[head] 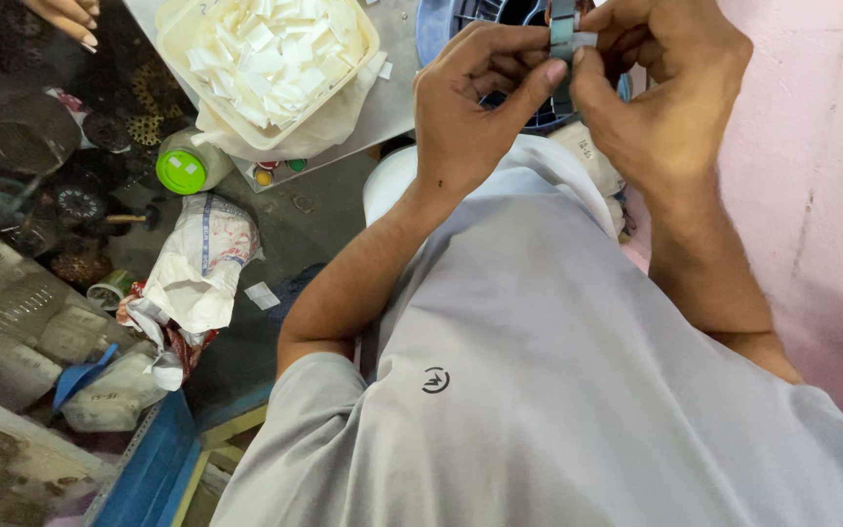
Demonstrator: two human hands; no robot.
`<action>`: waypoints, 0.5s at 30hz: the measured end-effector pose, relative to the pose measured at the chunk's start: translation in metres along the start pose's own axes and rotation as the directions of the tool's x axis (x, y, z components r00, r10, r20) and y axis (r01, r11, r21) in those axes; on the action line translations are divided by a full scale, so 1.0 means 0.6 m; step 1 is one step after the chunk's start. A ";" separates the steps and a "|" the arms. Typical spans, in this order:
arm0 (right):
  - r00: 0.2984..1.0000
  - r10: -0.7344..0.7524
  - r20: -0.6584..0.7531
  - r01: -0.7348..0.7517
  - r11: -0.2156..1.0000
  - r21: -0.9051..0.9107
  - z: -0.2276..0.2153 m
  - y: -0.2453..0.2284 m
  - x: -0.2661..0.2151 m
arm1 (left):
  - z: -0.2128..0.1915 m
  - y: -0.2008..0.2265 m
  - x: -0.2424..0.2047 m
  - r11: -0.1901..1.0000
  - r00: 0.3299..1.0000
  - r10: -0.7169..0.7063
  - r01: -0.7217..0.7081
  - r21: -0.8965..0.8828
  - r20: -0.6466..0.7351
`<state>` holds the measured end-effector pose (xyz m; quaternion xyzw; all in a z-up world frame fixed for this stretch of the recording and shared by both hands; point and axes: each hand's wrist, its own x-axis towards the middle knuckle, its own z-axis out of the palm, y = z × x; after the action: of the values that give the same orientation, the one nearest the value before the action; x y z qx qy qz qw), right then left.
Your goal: The person inserts small white plastic pieces into slots on a rotating cylindrical component using blue-handled scissors. The person repeatedly picks pieces from a nearby container and places them into the component while rotating it to access different slots.
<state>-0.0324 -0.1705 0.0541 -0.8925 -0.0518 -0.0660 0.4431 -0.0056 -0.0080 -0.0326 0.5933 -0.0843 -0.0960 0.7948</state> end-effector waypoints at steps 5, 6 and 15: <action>0.978 0.153 0.140 -0.196 0.903 0.381 -0.036 0.020 0.014 | -0.003 -0.004 0.001 0.982 0.998 -0.059 0.063 -0.180 0.023; 0.981 0.148 0.125 -0.184 0.915 0.360 -0.035 0.028 0.013 | -0.002 -0.006 -0.001 0.968 0.996 -0.090 0.094 -0.232 0.028; 0.999 -0.020 0.032 0.013 0.981 0.191 -0.014 0.068 0.013 | -0.003 0.005 0.003 0.990 0.999 -0.035 0.037 -0.139 0.019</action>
<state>-0.0194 -0.2015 0.0286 -0.8465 -0.0725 -0.0495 0.5251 -0.0035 -0.0059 -0.0300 0.5369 -0.0732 -0.1209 0.8317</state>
